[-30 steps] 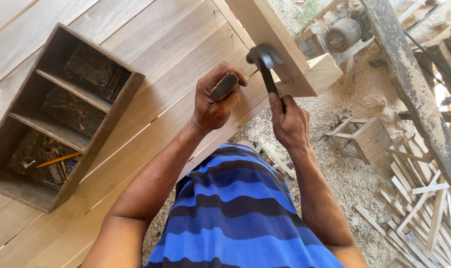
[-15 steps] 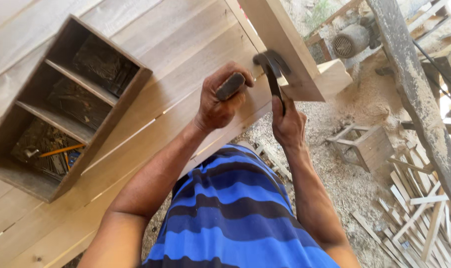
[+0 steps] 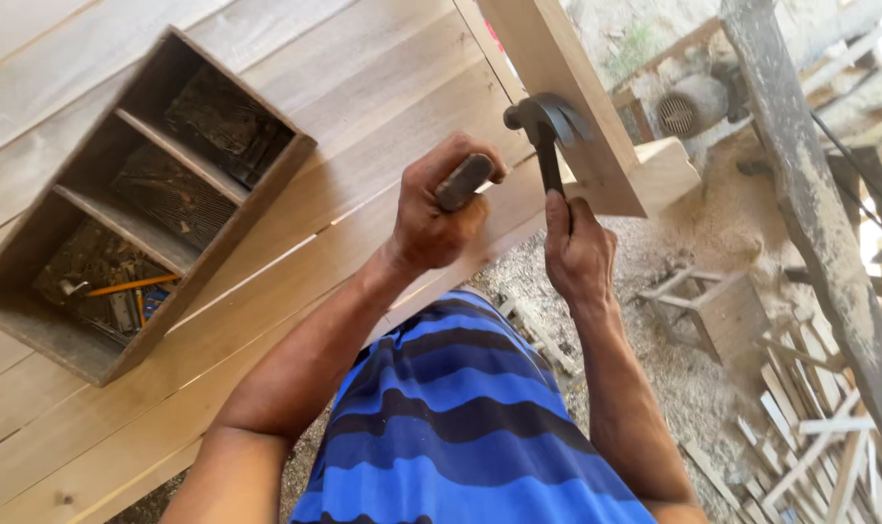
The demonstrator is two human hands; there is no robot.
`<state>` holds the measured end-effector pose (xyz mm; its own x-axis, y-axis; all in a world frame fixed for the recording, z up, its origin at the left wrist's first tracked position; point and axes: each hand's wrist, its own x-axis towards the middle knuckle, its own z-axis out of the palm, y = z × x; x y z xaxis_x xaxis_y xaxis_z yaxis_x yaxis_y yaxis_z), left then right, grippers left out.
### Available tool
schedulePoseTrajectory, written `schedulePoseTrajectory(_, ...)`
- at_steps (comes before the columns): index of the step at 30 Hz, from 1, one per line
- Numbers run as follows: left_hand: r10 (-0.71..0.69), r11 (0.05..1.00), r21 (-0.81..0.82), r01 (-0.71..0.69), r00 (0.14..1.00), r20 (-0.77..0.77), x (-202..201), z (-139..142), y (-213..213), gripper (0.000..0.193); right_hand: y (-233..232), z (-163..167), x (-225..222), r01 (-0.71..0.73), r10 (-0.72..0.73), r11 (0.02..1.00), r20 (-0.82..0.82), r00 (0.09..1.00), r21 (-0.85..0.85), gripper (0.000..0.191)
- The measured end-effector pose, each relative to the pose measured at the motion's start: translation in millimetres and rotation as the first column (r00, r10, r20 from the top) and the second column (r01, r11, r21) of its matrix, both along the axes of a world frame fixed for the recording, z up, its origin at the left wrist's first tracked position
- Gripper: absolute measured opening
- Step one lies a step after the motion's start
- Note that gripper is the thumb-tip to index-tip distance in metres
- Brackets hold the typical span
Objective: The person hammers nails into wooden slats to fasten them to a frame, taking nails from a compartmentalized nail box on the work surface. They reposition nails, drive them in with a claw hammer, and at one point lift and reposition a small wooden board before resuming nailing.
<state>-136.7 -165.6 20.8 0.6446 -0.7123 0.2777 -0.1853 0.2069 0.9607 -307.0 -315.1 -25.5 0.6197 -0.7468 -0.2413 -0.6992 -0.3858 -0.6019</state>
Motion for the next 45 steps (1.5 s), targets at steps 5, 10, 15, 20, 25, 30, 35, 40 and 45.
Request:
schedulePoseTrajectory(5, 0.163, 0.923, 0.156, -0.351, 0.726, 0.668, 10, -10, 10, 0.041, 25, 1, 25, -0.064, 0.103, 0.985, 0.246, 0.964, -0.163, 0.054)
schedulePoseTrajectory(10, 0.361, 0.704, 0.198, -0.682, 0.584, 0.727, 63, -53, 55, 0.040, 40, -14, 64, -0.217, 0.237, 0.970, 0.220, 0.946, -0.111, 0.052)
schedulePoseTrajectory(15, 0.171, 0.249, 0.323, -0.913, 0.369, 0.913, 187, -106, 129, 0.010, 54, -29, 73, -0.297, 0.298, 0.955, -0.042, 0.954, 0.027, 0.051)
schedulePoseTrajectory(20, -0.073, 0.195, 0.602, -0.775, 0.600, 0.796, 204, -140, 122, 0.007, 55, -34, 74, -0.359, 0.366, 0.927, 0.055, 0.929, -0.106, 0.050)
schedulePoseTrajectory(25, -0.020, 0.303, 0.474, -0.827, 0.492, 0.871, 200, -134, 116, 0.017, 47, -27, 60, -0.268, 0.264, 0.963, 0.111, 0.958, 0.028, 0.048)
schedulePoseTrajectory(30, 0.218, 0.393, 0.541, -0.743, 0.647, 0.730, 192, -118, 127, 0.014, 41, -18, 39, -0.196, 0.187, 0.978, 0.112, 0.976, 0.075, 0.054)
schedulePoseTrajectory(35, 0.254, 0.443, 0.459, -0.770, 0.599, 0.759, 178, -102, 127, 0.024, 35, -17, 29, -0.152, 0.146, 0.983, 0.065, 0.987, 0.106, 0.059)
schedulePoseTrajectory(40, 0.431, 0.469, 0.490, -0.735, 0.675, 0.599, 172, -86, 124, 0.031, 36, -24, 23, -0.164, 0.157, 0.984, 0.092, 0.983, 0.065, 0.064)
schedulePoseTrajectory(45, 0.557, 0.722, 0.003, -0.692, 0.584, 0.591, 131, -78, 72, 0.016, 37, -23, 19, -0.123, 0.117, 0.985, 0.054, 0.992, 0.119, 0.058)
